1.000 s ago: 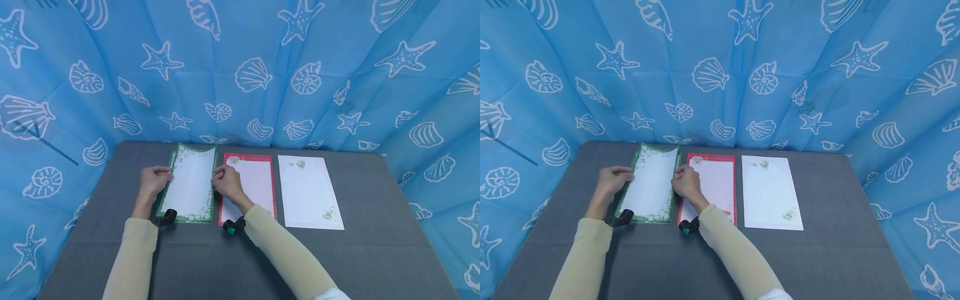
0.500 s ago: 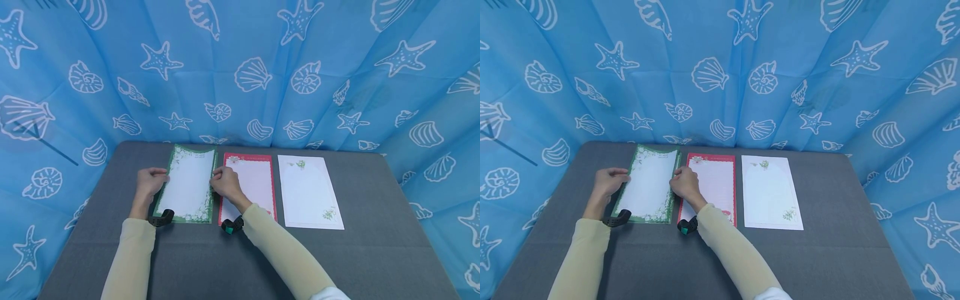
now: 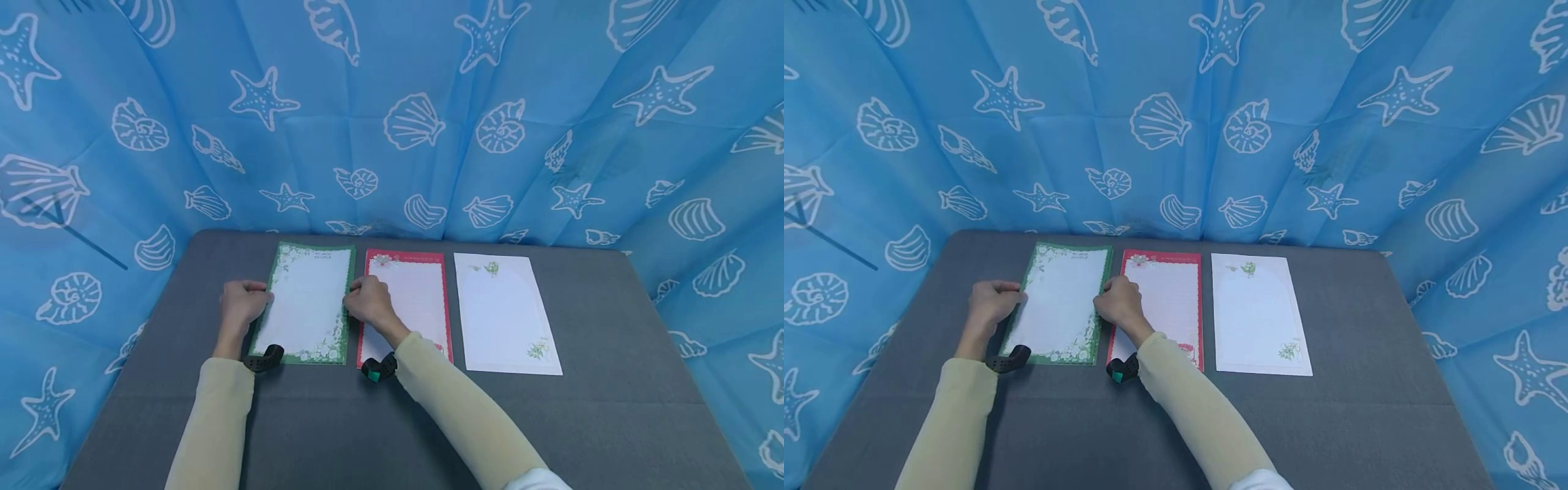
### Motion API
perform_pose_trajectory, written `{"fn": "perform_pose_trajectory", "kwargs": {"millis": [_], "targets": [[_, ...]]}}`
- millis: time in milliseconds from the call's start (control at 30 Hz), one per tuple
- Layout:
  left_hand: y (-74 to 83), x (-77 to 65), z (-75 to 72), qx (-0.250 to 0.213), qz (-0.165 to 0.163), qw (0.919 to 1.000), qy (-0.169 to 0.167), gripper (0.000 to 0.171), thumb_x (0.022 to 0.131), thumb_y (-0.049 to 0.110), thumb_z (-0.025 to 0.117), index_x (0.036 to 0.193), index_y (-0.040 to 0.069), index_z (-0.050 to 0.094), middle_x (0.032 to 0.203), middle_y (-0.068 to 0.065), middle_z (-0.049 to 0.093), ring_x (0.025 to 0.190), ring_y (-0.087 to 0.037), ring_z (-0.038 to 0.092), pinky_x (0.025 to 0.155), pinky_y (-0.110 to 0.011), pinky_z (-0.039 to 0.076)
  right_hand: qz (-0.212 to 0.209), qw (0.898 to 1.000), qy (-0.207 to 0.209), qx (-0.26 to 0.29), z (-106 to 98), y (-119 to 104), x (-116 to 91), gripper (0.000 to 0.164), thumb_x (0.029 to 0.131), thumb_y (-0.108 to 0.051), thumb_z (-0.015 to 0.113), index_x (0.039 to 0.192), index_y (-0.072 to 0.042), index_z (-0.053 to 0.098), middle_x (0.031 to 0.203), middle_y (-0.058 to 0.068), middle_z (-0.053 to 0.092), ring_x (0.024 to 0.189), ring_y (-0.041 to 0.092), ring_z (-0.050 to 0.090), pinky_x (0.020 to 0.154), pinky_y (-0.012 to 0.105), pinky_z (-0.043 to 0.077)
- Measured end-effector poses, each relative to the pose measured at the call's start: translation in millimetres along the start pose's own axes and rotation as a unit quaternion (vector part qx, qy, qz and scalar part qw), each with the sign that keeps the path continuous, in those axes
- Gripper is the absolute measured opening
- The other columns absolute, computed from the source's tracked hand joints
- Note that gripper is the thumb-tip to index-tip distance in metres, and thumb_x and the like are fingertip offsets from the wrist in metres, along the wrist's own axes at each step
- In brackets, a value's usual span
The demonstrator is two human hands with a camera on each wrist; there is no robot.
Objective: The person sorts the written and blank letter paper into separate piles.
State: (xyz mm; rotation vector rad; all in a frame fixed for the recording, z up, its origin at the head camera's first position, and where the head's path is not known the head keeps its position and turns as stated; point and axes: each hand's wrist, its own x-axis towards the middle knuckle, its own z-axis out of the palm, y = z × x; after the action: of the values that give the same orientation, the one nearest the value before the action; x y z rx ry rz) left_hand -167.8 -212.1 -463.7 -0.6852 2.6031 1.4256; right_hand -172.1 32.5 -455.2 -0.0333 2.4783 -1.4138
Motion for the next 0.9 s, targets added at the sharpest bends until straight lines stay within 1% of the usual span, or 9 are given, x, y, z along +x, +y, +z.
{"fn": "perform_pose_trajectory", "kwargs": {"millis": [167,300,433,533,633,800,900], "targets": [[-0.9,-0.4,0.7,0.016,-0.010,0.9997,-0.014,0.037,0.098,0.014,0.062,0.131,-0.005,0.063,0.138,-0.030,0.053,0.127,-0.047,0.049,0.100,-0.060,0.044,0.010,1.000,-0.006,-0.009,0,1,2,0.036,0.092,-0.003,0.058,0.125,0.008,0.064,0.055,0.001,0.047,0.049,0.012,0.042,0.052,0.028,0.038],[-0.2,-0.8,1.1,0.023,-0.014,0.9995,-0.014,0.038,0.098,0.015,0.062,0.130,-0.004,0.063,0.137,-0.030,0.054,0.125,-0.047,0.050,0.100,-0.060,0.044,0.009,1.000,-0.006,-0.013,0,2,3,0.035,0.091,-0.002,0.057,0.124,0.008,0.065,0.053,-0.001,0.044,0.047,0.011,0.038,0.049,0.028,0.034],[0.6,-1.7,1.5,0.036,-0.007,0.9993,-0.003,0.039,0.098,0.017,0.063,0.130,-0.004,0.063,0.133,-0.029,0.057,0.123,-0.046,0.052,0.098,-0.059,0.045,0.000,1.000,-0.001,-0.009,-3,2,1,0.033,0.091,-0.003,0.058,0.121,0.007,0.066,0.056,0.000,0.047,0.050,0.012,0.041,0.052,0.028,0.037],[3.5,-4.7,1.5,0.051,0.006,0.9986,0.010,0.040,0.099,0.020,0.062,0.131,-0.004,0.063,0.129,-0.028,0.060,0.117,-0.045,0.056,0.093,-0.057,0.047,-0.009,1.000,0.002,-0.002,-6,4,-1,0.031,0.091,-0.003,0.059,0.119,0.006,0.067,0.065,0.002,0.056,0.056,0.013,0.051,0.057,0.029,0.045],[9.9,-9.8,2.5,0.062,0.022,0.9977,0.018,0.042,0.099,0.022,0.062,0.133,-0.003,0.062,0.123,-0.027,0.063,0.109,-0.043,0.060,0.087,-0.055,0.050,-0.013,1.000,0.010,0.003,-9,7,-3,0.029,0.091,-0.005,0.063,0.117,0.005,0.069,0.077,0.004,0.065,0.065,0.015,0.061,0.062,0.031,0.051],[20.1,-17.5,9.2,0.047,0.056,0.9972,0.017,0.040,0.098,0.020,0.064,0.130,-0.004,0.064,0.119,-0.028,0.064,0.103,-0.043,0.063,0.081,-0.052,0.052,-0.022,0.999,0.026,-0.005,-18,11,-6,0.025,0.091,-0.010,0.069,0.112,0.003,0.072,0.085,0.006,0.069,0.070,0.016,0.064,0.064,0.031,0.052],[22.1,-18.9,16.4,0.038,0.075,0.9964,0.008,0.038,0.097,0.018,0.065,0.128,-0.004,0.066,0.117,-0.028,0.065,0.102,-0.042,0.063,0.080,-0.052,0.053,-0.029,0.999,0.032,-0.005,-25,15,-8,0.024,0.091,-0.010,0.070,0.111,0.003,0.072,0.086,0.007,0.069,0.070,0.016,0.064,0.063,0.031,0.051]]}}
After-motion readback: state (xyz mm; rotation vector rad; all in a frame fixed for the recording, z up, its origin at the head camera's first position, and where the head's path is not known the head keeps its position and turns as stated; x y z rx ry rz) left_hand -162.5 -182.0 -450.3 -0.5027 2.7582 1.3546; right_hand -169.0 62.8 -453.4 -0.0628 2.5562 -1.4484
